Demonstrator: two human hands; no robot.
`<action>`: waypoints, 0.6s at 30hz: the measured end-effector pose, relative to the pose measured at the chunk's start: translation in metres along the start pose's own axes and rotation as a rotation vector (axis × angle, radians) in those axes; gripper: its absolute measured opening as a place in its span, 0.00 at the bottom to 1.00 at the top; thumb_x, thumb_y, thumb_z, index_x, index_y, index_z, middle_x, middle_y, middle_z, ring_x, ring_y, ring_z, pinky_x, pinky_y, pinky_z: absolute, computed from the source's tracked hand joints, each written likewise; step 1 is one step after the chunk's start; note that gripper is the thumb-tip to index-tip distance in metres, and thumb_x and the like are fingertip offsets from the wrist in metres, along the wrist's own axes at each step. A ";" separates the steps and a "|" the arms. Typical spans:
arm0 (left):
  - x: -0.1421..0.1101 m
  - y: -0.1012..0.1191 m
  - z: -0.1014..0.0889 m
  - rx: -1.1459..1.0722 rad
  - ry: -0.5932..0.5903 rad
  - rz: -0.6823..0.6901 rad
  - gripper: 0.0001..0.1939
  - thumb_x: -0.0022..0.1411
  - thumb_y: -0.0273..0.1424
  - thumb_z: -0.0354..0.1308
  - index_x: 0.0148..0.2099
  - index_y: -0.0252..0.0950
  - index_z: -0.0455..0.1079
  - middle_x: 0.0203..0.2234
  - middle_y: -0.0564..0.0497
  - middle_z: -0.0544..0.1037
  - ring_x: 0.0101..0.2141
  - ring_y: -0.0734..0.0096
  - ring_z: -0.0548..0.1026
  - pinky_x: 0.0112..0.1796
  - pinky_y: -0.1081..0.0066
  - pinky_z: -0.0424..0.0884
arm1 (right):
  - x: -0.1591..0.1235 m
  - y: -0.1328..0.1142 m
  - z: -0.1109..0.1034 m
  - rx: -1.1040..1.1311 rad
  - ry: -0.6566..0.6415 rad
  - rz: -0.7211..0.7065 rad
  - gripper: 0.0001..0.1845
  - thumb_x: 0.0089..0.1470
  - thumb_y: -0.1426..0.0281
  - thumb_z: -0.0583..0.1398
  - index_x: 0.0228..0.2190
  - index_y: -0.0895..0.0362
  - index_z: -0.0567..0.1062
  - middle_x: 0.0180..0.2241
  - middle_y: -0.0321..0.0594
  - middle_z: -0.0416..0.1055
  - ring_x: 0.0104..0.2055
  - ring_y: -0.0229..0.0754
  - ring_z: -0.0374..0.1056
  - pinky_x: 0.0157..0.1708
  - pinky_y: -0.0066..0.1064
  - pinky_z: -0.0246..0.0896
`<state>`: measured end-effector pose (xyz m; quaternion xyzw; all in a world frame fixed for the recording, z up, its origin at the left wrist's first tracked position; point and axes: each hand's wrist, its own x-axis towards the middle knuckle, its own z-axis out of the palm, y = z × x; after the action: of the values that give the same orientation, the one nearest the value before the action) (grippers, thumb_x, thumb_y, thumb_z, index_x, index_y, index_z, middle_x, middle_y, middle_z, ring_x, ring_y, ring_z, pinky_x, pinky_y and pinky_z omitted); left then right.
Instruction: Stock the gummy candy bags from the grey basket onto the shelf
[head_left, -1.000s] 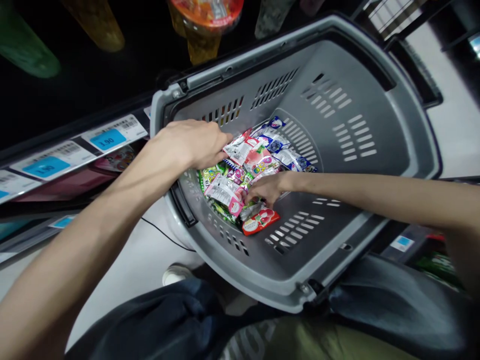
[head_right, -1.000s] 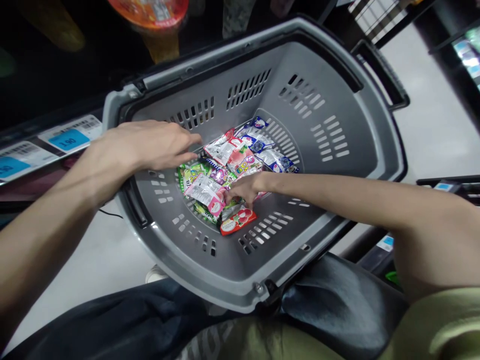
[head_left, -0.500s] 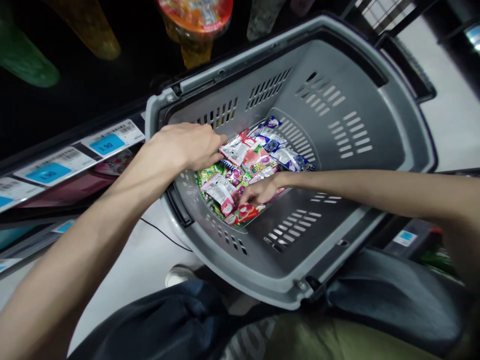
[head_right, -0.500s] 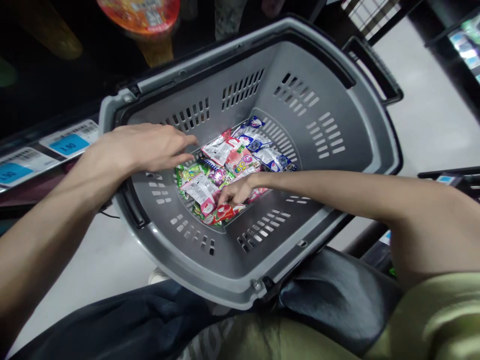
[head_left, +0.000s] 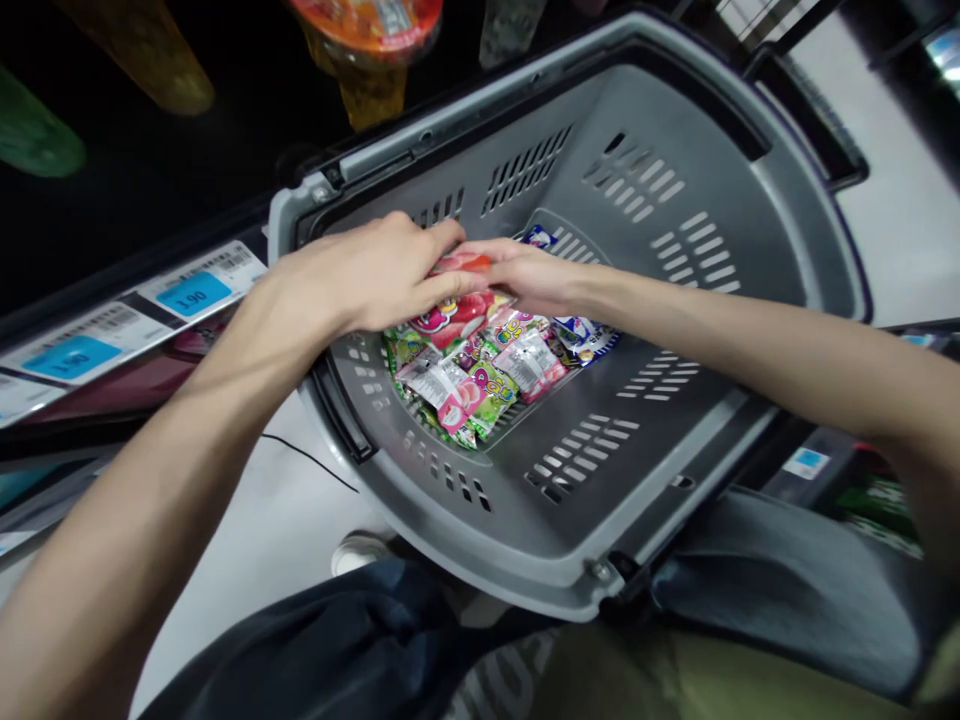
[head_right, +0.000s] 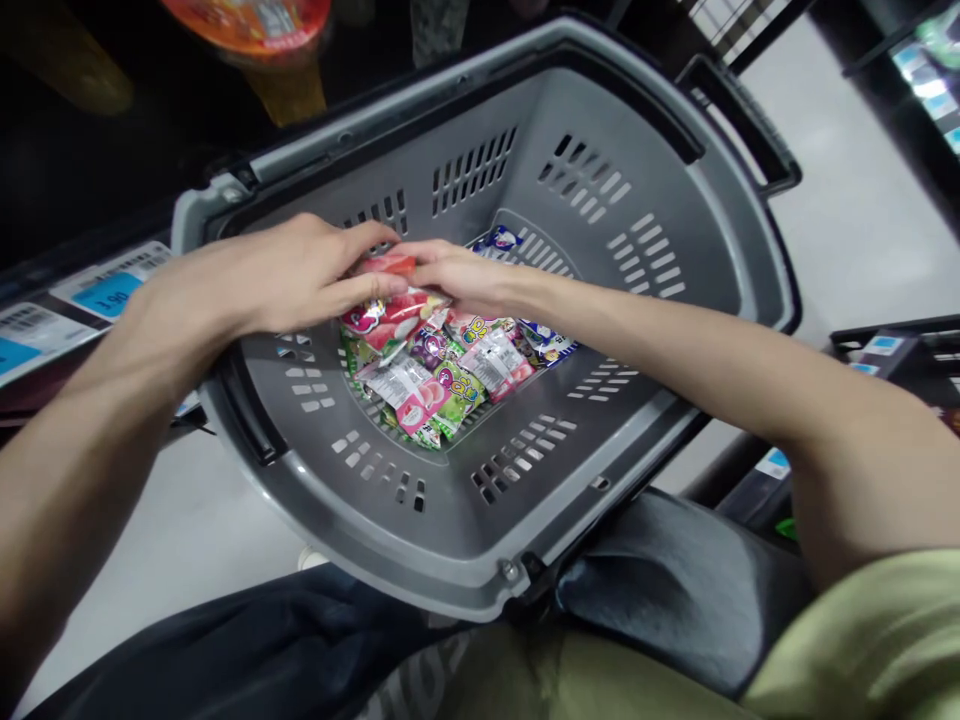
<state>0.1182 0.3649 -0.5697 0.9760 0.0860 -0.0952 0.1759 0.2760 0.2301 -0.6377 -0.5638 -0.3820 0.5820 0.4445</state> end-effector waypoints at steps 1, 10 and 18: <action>0.000 0.000 0.000 -0.017 0.039 0.017 0.33 0.63 0.60 0.47 0.57 0.41 0.70 0.33 0.46 0.77 0.35 0.57 0.77 0.39 0.62 0.69 | -0.001 -0.003 0.000 0.031 0.040 0.015 0.15 0.53 0.72 0.62 0.45 0.55 0.74 0.37 0.37 0.74 0.39 0.40 0.70 0.44 0.33 0.70; -0.005 0.004 -0.011 0.018 0.233 0.093 0.27 0.73 0.45 0.36 0.38 0.40 0.75 0.21 0.50 0.67 0.21 0.70 0.60 0.30 0.65 0.54 | -0.018 -0.017 0.003 0.229 -0.124 0.038 0.14 0.52 0.64 0.62 0.39 0.59 0.73 0.37 0.37 0.75 0.42 0.44 0.73 0.49 0.42 0.70; -0.007 0.007 -0.013 -0.082 0.247 0.151 0.24 0.71 0.46 0.42 0.32 0.42 0.75 0.16 0.51 0.64 0.21 0.67 0.59 0.32 0.63 0.55 | -0.018 -0.020 0.022 0.000 0.060 -0.018 0.24 0.48 0.57 0.71 0.42 0.56 0.72 0.41 0.39 0.75 0.49 0.46 0.71 0.52 0.40 0.73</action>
<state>0.1149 0.3620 -0.5535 0.9760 0.0372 0.0428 0.2103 0.2558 0.2202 -0.6119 -0.5777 -0.3736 0.5605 0.4610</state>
